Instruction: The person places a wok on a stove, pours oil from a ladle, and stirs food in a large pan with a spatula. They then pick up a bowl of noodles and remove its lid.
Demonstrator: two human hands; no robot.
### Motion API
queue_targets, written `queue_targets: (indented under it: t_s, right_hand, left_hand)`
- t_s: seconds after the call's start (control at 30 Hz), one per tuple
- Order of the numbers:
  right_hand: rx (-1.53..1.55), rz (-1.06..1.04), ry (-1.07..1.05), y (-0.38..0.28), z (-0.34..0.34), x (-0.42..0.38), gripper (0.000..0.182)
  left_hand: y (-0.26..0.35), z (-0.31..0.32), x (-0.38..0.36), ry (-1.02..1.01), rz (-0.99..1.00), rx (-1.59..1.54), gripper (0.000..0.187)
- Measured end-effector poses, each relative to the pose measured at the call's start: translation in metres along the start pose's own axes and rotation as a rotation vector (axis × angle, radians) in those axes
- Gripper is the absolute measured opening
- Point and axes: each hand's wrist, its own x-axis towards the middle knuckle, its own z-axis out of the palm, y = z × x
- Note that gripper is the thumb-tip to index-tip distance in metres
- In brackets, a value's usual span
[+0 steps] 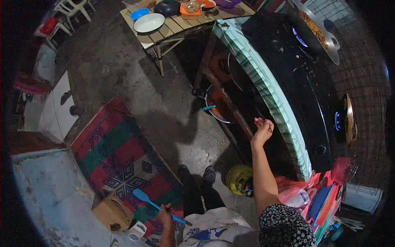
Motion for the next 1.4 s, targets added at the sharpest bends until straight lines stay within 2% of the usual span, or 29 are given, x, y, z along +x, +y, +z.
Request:
queue_targets:
  t_s: [0.07, 0.2, 0.3, 0.4, 0.47, 0.57, 0.63, 0.7, 0.73, 0.83, 0.87, 0.9, 0.97, 1.0, 1.03, 1.1, 1.17, 1.23, 1.27, 1.37, 1.4]
  right_hand:
    - [0.044, 0.034, 0.000, -0.001, -0.005, -0.007, 0.013]
    - [0.062, 0.149, -0.010, -0.007, -0.013, -0.021, 0.014]
    - [0.125, 0.142, -0.044, -0.025, -0.013, -0.036, 0.010]
    - [0.141, 0.186, -0.077, -0.063, -0.011, -0.049, 0.013]
    - [0.159, 0.214, -0.120, -0.097, -0.008, -0.056, 0.013]
    - [0.179, 0.226, -0.136, -0.160, -0.004, -0.060, 0.013]
    - [0.248, 0.179, -0.136, -0.200, -0.008, -0.056, 0.018]
    - [0.261, 0.134, -0.141, -0.242, -0.016, -0.049, 0.017]
    - [0.256, 0.104, -0.122, -0.261, -0.023, -0.043, 0.017]
    - [0.201, 0.007, -0.055, -0.318, -0.049, -0.024, 0.017]
    - [0.202, -0.031, -0.036, -0.334, -0.060, -0.017, 0.017]
    - [0.204, -0.074, -0.029, -0.352, -0.069, -0.012, 0.017]
    - [0.205, -0.180, 0.002, -0.375, -0.094, 0.003, 0.017]
    - [0.198, -0.223, 0.025, -0.385, -0.105, 0.010, 0.016]
    - [0.188, -0.263, 0.048, -0.393, -0.118, 0.017, 0.016]
    - [0.099, -0.326, 0.100, -0.399, -0.148, 0.036, 0.015]
    - [-0.009, -0.374, 0.158, -0.402, -0.168, 0.046, 0.015]
    - [-0.192, -0.434, 0.165, -0.394, -0.192, 0.057, 0.015]
    - [-0.212, -0.450, 0.161, -0.390, -0.201, 0.060, 0.014]
    - [-0.743, -0.618, 0.175, -0.393, -0.219, 0.056, 0.011]
    - [-0.805, -0.713, 0.160, -0.393, -0.224, 0.057, 0.009]
  left_hand:
    - [-0.008, 0.002, 0.004, 0.066, -0.023, -0.164, 0.034]
    - [-0.018, -0.005, 0.012, 0.016, 0.001, -0.209, 0.035]
    - [-0.005, -0.004, 0.004, 0.005, 0.058, -0.174, 0.036]
    - [0.011, -0.007, -0.002, -0.066, 0.039, -0.113, 0.036]
    - [0.003, -0.017, 0.009, -0.068, 0.133, -0.042, 0.035]
    - [0.035, -0.013, -0.008, -0.061, 0.200, 0.018, 0.036]
    - [0.044, -0.016, -0.007, -0.094, 0.194, -0.037, 0.036]
    - [0.058, -0.017, -0.004, -0.131, 0.257, 0.173, 0.035]
    - [0.072, -0.011, -0.010, -0.038, 0.101, 0.100, 0.036]
    - [0.103, 0.003, -0.034, -0.099, 0.122, -0.018, 0.039]
    - [0.091, -0.006, -0.005, -0.109, 0.334, 0.160, 0.041]
    - [0.092, -0.002, -0.002, -0.129, 0.349, 0.169, 0.041]
    - [0.096, 0.005, -0.001, -0.093, 0.260, -0.040, 0.047]
    - [0.095, -0.006, 0.021, -0.099, 0.379, 0.304, 0.054]
    - [0.095, -0.007, 0.044, -0.107, 0.387, 0.310, 0.054]
    - [0.093, -0.002, 0.072, 0.059, 0.347, 0.458, 0.053]
    - [0.122, 0.029, 0.007, 0.032, 0.375, 0.410, 0.049]
    - [0.134, 0.052, -0.032, -0.254, 0.431, -0.017, 0.047]
    - [0.116, 0.046, 0.021, -0.363, 0.453, -0.095, 0.047]
    - [0.118, 0.069, 0.020, -0.432, 0.451, -0.003, 0.043]
    - [0.131, 0.083, -0.016, -0.393, 0.482, 0.093, 0.041]
